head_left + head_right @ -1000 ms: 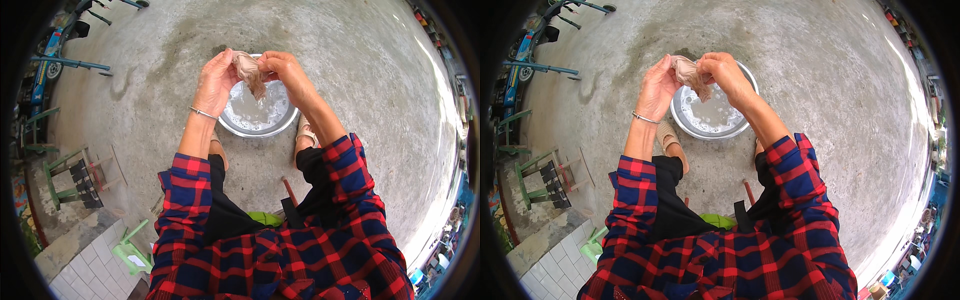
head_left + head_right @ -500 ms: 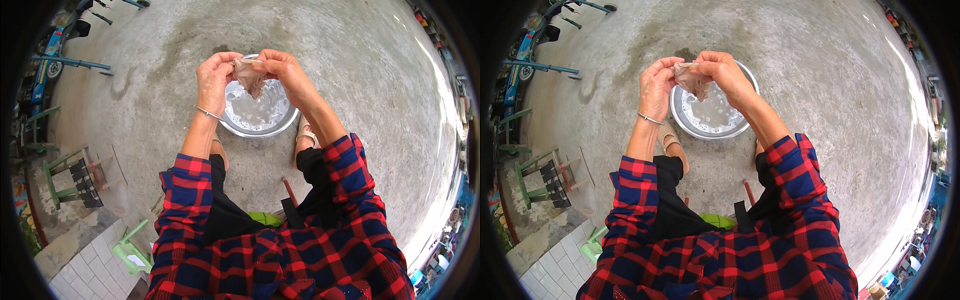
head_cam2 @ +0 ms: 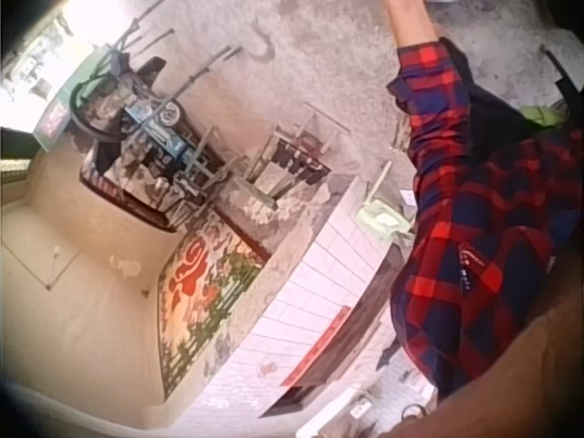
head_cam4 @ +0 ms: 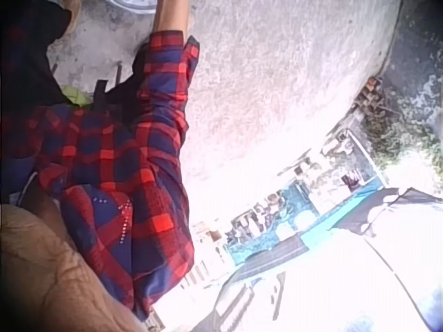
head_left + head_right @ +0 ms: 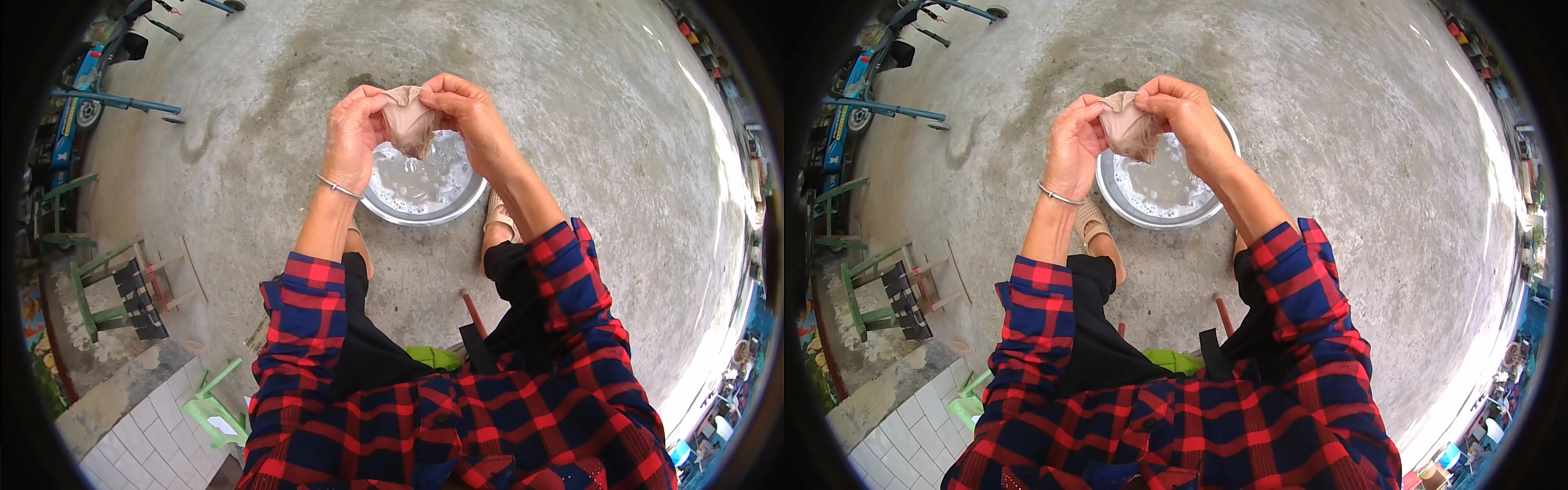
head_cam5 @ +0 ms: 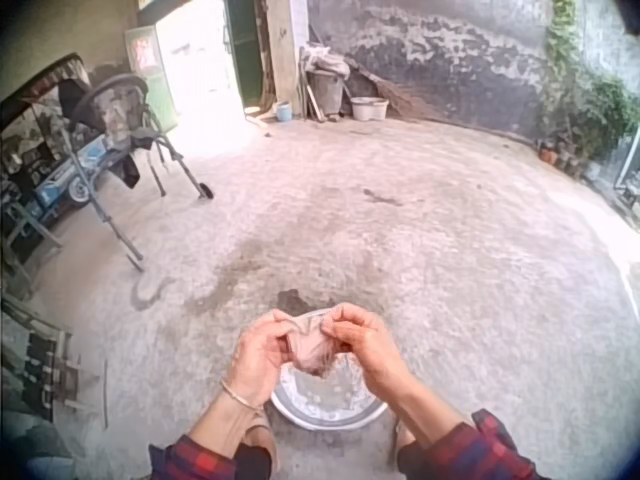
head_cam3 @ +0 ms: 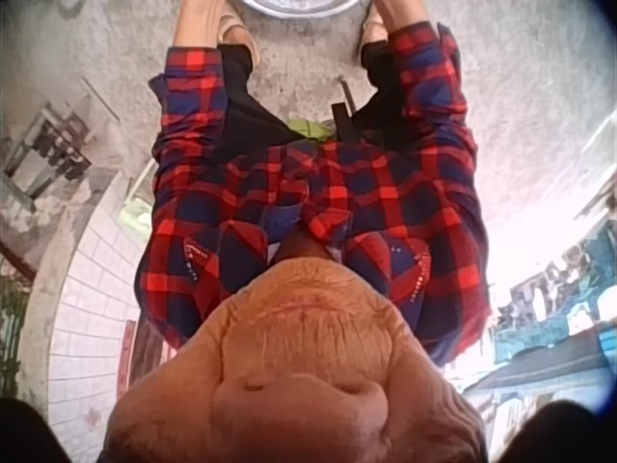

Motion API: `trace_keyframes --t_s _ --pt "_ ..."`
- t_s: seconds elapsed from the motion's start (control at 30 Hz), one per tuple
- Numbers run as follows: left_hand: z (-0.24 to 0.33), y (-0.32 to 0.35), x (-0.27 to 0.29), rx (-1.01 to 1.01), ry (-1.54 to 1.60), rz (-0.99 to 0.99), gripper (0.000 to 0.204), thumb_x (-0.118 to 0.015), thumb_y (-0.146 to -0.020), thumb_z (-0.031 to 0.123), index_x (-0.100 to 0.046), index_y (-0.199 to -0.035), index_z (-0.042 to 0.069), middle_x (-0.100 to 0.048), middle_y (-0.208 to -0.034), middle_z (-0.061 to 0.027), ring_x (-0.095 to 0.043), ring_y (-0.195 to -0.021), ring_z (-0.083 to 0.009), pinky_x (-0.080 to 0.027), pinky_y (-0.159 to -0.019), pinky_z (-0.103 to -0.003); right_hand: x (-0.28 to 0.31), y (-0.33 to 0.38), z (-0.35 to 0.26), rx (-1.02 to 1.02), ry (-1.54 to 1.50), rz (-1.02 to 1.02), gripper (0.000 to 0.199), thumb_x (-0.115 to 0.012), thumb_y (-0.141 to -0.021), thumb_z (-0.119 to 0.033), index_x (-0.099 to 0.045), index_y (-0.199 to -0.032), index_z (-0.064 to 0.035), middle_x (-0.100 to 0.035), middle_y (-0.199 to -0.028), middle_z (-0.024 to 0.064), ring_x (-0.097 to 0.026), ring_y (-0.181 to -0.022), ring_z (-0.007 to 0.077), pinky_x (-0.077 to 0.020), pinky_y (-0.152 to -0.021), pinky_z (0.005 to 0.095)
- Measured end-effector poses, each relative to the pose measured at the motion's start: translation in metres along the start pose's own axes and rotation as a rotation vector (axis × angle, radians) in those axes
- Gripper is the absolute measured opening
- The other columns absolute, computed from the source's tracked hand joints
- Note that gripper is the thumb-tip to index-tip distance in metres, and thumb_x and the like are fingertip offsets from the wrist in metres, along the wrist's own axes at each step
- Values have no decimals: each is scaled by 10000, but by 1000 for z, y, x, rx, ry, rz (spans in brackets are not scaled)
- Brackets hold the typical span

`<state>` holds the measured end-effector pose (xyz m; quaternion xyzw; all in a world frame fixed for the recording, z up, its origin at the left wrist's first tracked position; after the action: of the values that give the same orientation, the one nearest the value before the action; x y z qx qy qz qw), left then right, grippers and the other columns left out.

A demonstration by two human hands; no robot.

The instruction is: The person washes a small cloth by hand in a metal basin filled with water. They repeatedly submerge, wring, and squeeze the cloth to clean it, occasionally lifting it to inspect the fabric.

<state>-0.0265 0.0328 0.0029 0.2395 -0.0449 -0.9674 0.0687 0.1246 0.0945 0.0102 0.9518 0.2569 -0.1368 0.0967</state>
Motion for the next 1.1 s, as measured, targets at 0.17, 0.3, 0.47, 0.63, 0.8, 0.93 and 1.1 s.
trace_keyframes --t_s 0.17,0.3,0.47,0.63,0.8,0.93,1.1 --pt "-3 -2 -1 -1 105 1 235 -510 -921 243 -576 -982 25 -628 -997 -55 -602 -938 -143 -476 -849 -317 6 -2 2 -52 -71 42 129 -579 -879 -142 -624 -800 -51 -605 -734 -2 -519 -640 85 -433 -652 251" --pt "2 3 -13 53 48 -1 237 -563 -915 228 -582 -1012 13 -626 -1002 -53 -600 -951 -143 -480 -864 -315 0 3 -6 -46 -57 43 146 -576 -886 -150 -624 -802 -41 -619 -747 10 -525 -637 88 -429 -635 246" --pt "-3 3 -18 97 -120 -40 224 -688 -856 198 -615 -997 41 -638 -915 -43 -610 -869 -115 -499 -766 -261 2 1 -1 8 9 -18 157 -582 -896 -167 -624 -817 -38 -614 -738 14 -516 -633 78 -394 -590 223" --pt "-5 -2 -4 114 245 63 197 -653 -897 204 -594 -1010 53 -633 -955 -33 -603 -898 -114 -493 -780 -256 5 4 -5 -108 -47 6 89 -621 -879 -103 -611 -901 -18 -602 -717 20 -503 -622 60 -371 -541 220" --pt "-10 -7 22 63 233 169 199 -568 -954 255 -586 -980 58 -621 -997 -32 -582 -884 -127 -477 -782 -266 2 4 -19 34 -261 -122 343 -612 -850 2 -537 -1184 -9 -640 -847 53 -588 -714 91 -471 -623 232" --pt "-21 -4 16 136 155 85 321 -517 -978 288 -547 -1160 26 -599 -1119 -71 -557 -1053 -157 -459 -906 -304 -6 7 -26 54 -305 -220 458 -587 -836 25 -512 -1283 -37 -658 -939 70 -631 -817 116 -513 -723 239" --pt "-18 -4 -11 283 554 -152 423 -513 -982 314 -501 -1247 -14 -566 -1246 -121 -522 -1181 -199 -431 -1004 -358 -14 9 -20 4 -213 -284 511 -531 -796 53 -514 -1296 -51 -662 -939 67 -635 -802 117 -524 -716 244"
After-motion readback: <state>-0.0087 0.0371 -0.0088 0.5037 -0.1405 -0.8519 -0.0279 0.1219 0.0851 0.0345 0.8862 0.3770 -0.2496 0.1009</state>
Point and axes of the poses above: each hand's wrist, its own y-axis away from the middle knuckle, its own x-axis out of the back of the hand, z = x × y, the point moved 4 cm from there along -y, towards the middle knuckle
